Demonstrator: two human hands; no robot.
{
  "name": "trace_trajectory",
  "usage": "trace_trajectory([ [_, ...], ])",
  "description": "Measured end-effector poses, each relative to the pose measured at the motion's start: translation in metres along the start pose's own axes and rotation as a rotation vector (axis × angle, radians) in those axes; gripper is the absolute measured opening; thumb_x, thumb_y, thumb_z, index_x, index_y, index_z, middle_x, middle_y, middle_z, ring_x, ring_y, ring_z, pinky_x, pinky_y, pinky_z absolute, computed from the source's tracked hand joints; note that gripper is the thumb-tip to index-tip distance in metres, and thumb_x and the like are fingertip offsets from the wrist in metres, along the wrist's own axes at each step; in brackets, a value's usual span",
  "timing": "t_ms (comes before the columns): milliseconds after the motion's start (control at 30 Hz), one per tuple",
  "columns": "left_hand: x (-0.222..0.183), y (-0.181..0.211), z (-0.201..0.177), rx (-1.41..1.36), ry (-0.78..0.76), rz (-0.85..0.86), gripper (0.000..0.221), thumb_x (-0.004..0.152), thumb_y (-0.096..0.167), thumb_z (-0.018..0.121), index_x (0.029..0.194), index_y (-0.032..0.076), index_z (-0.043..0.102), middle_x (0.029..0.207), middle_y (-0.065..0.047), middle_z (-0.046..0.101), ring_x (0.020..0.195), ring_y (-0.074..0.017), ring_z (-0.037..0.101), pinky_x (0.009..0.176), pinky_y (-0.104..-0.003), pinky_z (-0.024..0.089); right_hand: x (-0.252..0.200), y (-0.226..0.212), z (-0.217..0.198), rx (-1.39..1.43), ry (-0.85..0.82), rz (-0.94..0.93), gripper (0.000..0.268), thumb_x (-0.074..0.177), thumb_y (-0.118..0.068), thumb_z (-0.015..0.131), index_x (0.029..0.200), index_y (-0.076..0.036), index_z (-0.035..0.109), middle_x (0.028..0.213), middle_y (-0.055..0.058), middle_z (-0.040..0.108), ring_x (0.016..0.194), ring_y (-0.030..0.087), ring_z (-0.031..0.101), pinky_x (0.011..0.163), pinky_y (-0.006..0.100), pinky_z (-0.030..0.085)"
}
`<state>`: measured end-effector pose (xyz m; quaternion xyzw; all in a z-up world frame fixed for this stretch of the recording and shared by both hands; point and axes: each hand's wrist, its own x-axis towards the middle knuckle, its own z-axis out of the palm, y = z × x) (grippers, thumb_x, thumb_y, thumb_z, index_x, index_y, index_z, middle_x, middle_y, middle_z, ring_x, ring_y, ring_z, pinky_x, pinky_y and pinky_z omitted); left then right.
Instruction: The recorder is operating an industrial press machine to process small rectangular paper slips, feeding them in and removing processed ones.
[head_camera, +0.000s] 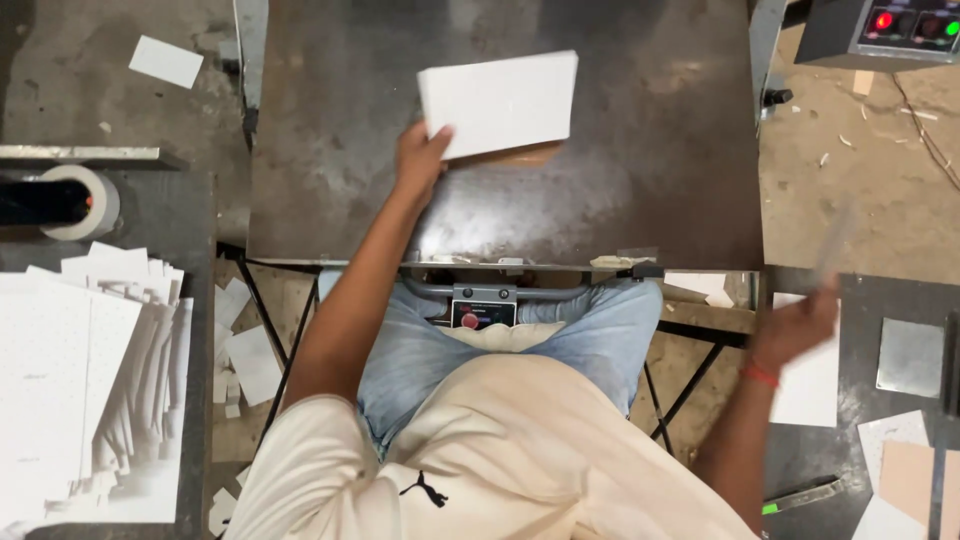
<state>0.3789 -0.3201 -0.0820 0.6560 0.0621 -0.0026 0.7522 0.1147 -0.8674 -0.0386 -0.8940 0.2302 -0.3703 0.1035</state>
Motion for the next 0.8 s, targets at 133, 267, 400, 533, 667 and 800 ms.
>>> trace_trajectory([
  [133,-0.082,-0.009,-0.146,-0.1,0.222,-0.021,0.021,0.102,0.018,0.065,0.117,0.003,0.064,0.104,-0.006,0.071,0.087,-0.0136,0.071,0.067,-0.031,0.064,0.012,-0.146,0.043,0.21,-0.053,-0.412,0.039,0.101,0.009,0.049,0.137,0.007,0.062,0.137,0.024,0.064,0.118,0.041,0.062,0.103,0.047,0.048],
  [267,-0.206,0.067,-0.297,0.812,0.866,0.474,0.06,0.099,0.008,0.074,0.15,0.017,0.043,0.112,-0.013,0.061,0.099,-0.0217,0.064,0.086,-0.029,0.057,-0.014,-0.254,0.108,0.442,-0.418,-0.506,0.036,0.097,0.006,0.055,0.126,-0.005,0.071,0.13,0.015,0.071,0.118,0.035,0.063,0.106,0.05,0.042],
  [400,-0.334,0.187,-0.326,0.296,1.198,0.299,0.08,0.097,-0.013,0.063,0.163,0.015,0.027,0.138,-0.016,0.062,0.103,-0.023,0.072,0.073,-0.023,0.06,-0.047,-0.317,0.168,0.503,-0.693,-0.575,0.036,0.094,0.0,0.061,0.122,-0.016,0.076,0.133,0.01,0.07,0.133,0.032,0.057,0.117,0.054,0.029],
  [533,-0.415,0.132,-0.386,0.551,1.344,0.034,0.077,0.099,-0.006,0.066,0.162,0.01,0.026,0.129,-0.025,0.063,0.094,-0.0217,0.064,0.07,-0.021,0.055,-0.039,-0.351,0.189,0.518,-0.695,-0.561,0.042,0.093,0.004,0.059,0.124,-0.017,0.076,0.136,0.008,0.069,0.136,0.03,0.055,0.12,0.056,0.021],
  [667,-0.425,0.119,-0.378,1.158,1.332,-0.193,0.07,0.094,0.001,0.079,0.151,-0.003,0.041,0.141,-0.03,0.046,0.115,-0.03,0.053,0.091,-0.039,0.054,-0.021,-0.366,0.194,0.493,-0.797,-0.623,0.038,0.095,-0.001,0.061,0.128,-0.015,0.073,0.142,0.008,0.064,0.14,0.03,0.047,0.12,0.058,0.014],
  [800,-0.408,0.117,-0.354,1.468,1.193,-0.102,0.036,0.093,0.006,0.079,0.125,-0.001,0.064,0.152,-0.027,0.043,0.14,-0.0363,0.043,0.11,-0.053,0.044,-0.009,-0.365,0.198,0.466,-0.864,-0.663,0.035,0.096,-0.003,0.062,0.128,-0.016,0.073,0.143,0.005,0.063,0.142,0.027,0.046,0.121,0.058,0.013],
])
